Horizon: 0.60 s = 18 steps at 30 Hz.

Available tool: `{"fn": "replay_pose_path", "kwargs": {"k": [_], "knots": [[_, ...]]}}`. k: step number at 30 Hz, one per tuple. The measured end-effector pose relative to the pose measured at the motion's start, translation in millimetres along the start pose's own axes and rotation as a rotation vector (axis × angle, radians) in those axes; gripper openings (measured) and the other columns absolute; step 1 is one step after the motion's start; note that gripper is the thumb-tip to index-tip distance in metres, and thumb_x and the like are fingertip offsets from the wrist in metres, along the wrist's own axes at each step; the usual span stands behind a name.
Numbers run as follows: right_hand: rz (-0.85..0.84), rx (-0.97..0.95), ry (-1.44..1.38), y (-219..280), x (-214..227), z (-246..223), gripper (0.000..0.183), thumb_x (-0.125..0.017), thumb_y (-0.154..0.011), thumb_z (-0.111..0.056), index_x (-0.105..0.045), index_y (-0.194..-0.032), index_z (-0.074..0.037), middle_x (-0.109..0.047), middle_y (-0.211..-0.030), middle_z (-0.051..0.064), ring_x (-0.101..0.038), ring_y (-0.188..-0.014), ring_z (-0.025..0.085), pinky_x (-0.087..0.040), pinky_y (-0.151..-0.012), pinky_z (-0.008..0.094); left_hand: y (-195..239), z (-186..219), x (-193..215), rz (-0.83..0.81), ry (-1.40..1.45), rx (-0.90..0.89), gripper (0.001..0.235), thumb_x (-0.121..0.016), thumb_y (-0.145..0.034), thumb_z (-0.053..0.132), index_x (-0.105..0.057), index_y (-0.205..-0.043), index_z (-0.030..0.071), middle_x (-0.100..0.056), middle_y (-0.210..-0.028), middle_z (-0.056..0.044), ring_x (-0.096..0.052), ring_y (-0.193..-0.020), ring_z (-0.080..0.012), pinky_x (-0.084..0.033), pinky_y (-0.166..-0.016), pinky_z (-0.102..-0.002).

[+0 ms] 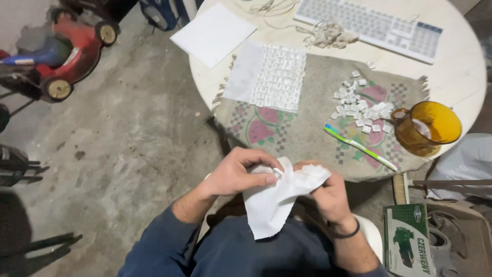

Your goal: Cleaning individual keyboard keycaps using a toothbrush and a cloth.

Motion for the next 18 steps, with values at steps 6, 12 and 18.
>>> {"fn": "replay_pose_path", "kwargs": {"k": [6, 12, 18], "knots": [[0.258, -0.057, -0.062, 32.6, 2.3, 10.5, 0.029, -0.056, -0.102, -0.008, -0.066, -0.124, 0.008, -0.073, -0.115, 0.013, -0.068, -0.105, 0.019, -0.053, -0.094, 0.033, -19.5, -6.3, -29.9, 0.030, -0.089, 0.019, 0.034, -0.074, -0.093, 0.010, -0.070, -0.126, 0.003, -0.077, -0.111, -0.008, -0.070, -0.102, -0.0109, -0.057, -0.090, -0.029], [0.425, -0.031, 0.140, 42.6, 10.9, 12.6, 0.025, -0.058, -0.101, -0.003, -0.066, -0.124, 0.005, -0.071, -0.116, 0.009, -0.065, -0.106, 0.015, -0.051, -0.094, 0.029, -24.0, 7.1, -52.5, 0.162, -0.568, -0.210, 0.032, -0.073, -0.095, 0.011, -0.072, -0.127, 0.010, -0.078, -0.109, -0.010, -0.077, -0.094, -0.0230, -0.061, -0.081, -0.031], [0.489, 0.064, 0.159, 44.1, 30.9, 1.9, 0.017, -0.062, -0.098, 0.005, -0.070, -0.112, 0.005, -0.070, -0.110, 0.007, -0.064, -0.099, 0.013, -0.051, -0.089, 0.027, -35.2, 15.6, -61.8, 0.233, -0.667, -0.102, 0.052, -0.072, -0.091, 0.011, -0.062, -0.142, 0.006, -0.076, -0.106, -0.013, -0.075, -0.089, -0.0297, -0.058, -0.078, -0.036]]}}
Point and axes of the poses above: each hand's wrist, its own y-axis away from the middle knuckle, its own x-axis out of the back of the hand, z = x × y, the point moved 10 cm from there along -y, towards the middle knuckle
